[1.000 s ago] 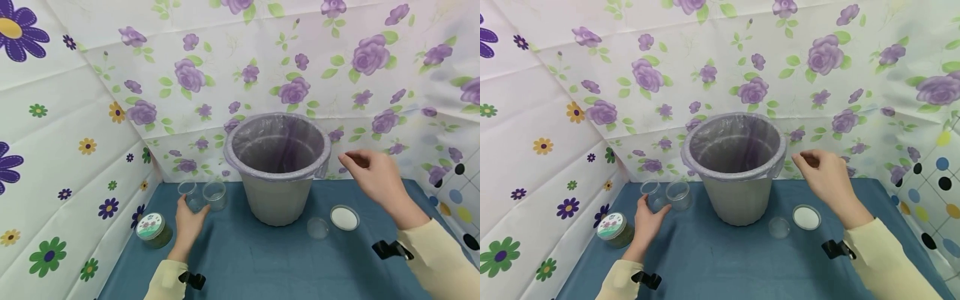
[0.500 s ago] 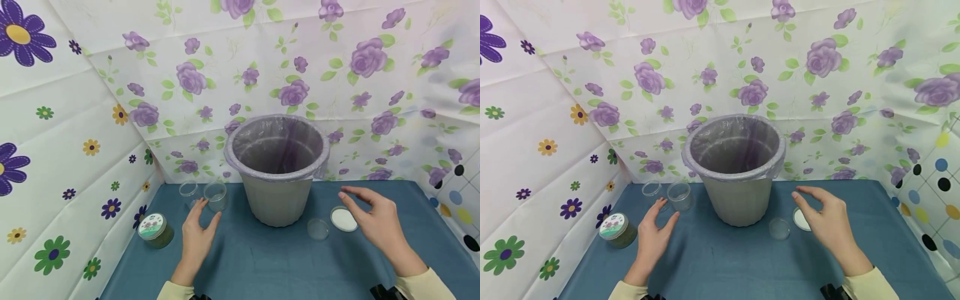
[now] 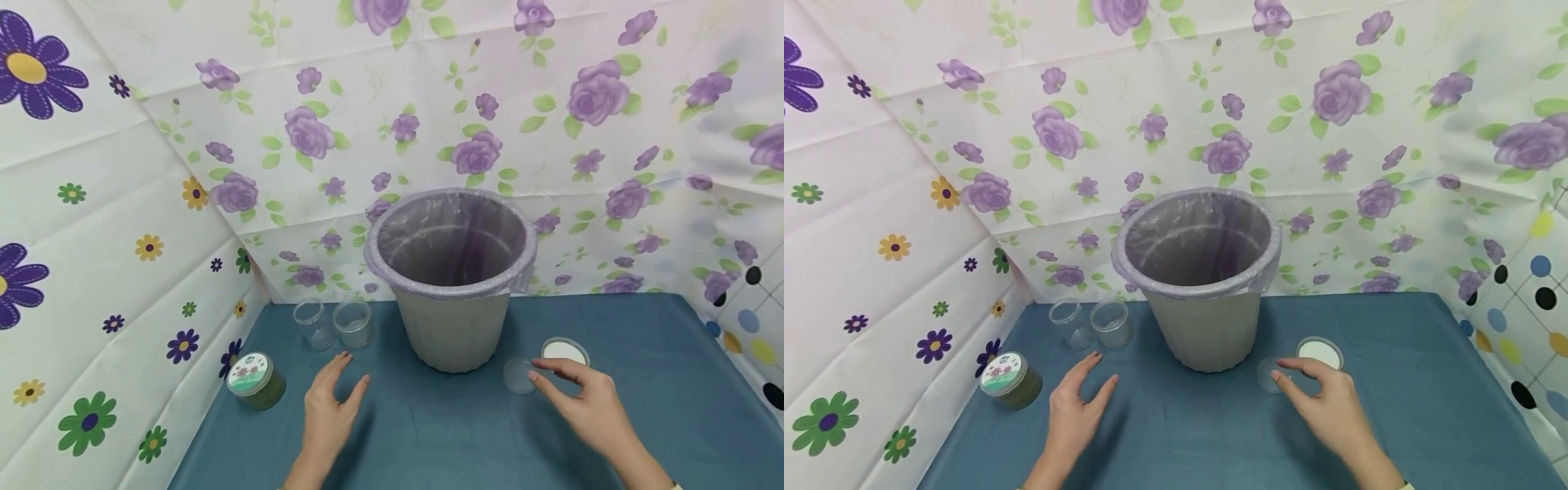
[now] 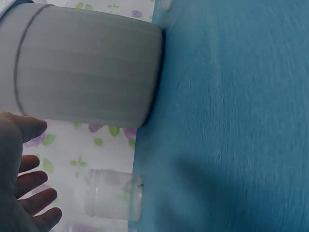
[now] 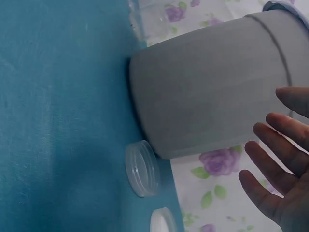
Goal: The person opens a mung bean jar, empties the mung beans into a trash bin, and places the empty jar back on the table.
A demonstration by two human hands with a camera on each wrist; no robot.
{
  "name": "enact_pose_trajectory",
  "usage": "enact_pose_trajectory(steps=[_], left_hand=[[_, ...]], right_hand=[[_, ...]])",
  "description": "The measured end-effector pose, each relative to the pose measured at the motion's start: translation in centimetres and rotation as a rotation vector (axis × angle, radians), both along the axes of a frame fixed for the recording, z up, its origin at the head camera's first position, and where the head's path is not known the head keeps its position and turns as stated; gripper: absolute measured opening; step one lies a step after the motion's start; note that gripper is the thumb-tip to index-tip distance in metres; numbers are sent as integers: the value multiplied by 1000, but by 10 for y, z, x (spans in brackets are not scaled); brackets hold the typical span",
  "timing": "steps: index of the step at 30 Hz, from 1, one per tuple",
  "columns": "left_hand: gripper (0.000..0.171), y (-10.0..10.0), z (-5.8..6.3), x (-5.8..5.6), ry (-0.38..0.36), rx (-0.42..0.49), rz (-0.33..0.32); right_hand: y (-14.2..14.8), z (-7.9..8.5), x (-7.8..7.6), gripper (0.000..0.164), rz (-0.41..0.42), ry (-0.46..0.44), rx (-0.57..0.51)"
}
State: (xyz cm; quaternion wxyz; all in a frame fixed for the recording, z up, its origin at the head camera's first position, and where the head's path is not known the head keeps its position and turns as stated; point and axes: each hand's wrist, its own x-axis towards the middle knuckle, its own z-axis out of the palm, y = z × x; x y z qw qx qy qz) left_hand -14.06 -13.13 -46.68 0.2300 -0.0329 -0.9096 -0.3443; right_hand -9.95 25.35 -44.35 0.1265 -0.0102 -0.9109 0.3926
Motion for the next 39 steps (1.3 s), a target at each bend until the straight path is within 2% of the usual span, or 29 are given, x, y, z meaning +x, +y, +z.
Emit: enact_pose_trajectory(steps=[4, 8, 11, 13, 16, 19, 23, 26, 29, 33, 39], left_hand=[[50, -12, 1, 0, 102, -18, 38], [54, -35, 6, -4, 221, -11, 100], [63, -55, 12, -9, 271, 4, 188], [74, -69, 14, -12, 268, 27, 262], [96, -88, 16, -16, 189, 71, 385], [115, -105, 16, -19, 50, 135, 468], [134, -120, 9, -24, -149, 210, 501], [142, -128, 2, -27, -257, 242, 501], [144, -135, -5, -30, -322, 285, 494], [142, -141, -14, -36, -335, 379, 484], [130, -151, -29, -41, -376, 448, 528]], right_hand=[[-2, -4, 1, 25, -4, 6, -6], [-5, -8, 1, 25, -21, 42, 3], [-7, -11, 0, 27, -28, 78, 10], [-9, -13, 0, 29, -28, 99, 21], [-11, -15, 0, 32, -35, 118, 34], [-13, -18, -1, 34, -36, 134, 46], [-14, -21, 0, 36, -42, 144, 56], [-15, -22, 0, 36, -46, 149, 58], [-15, -23, 0, 36, -50, 151, 59], [-16, -25, 0, 35, -57, 143, 55], [-15, -24, -2, 34, -52, 144, 47]])
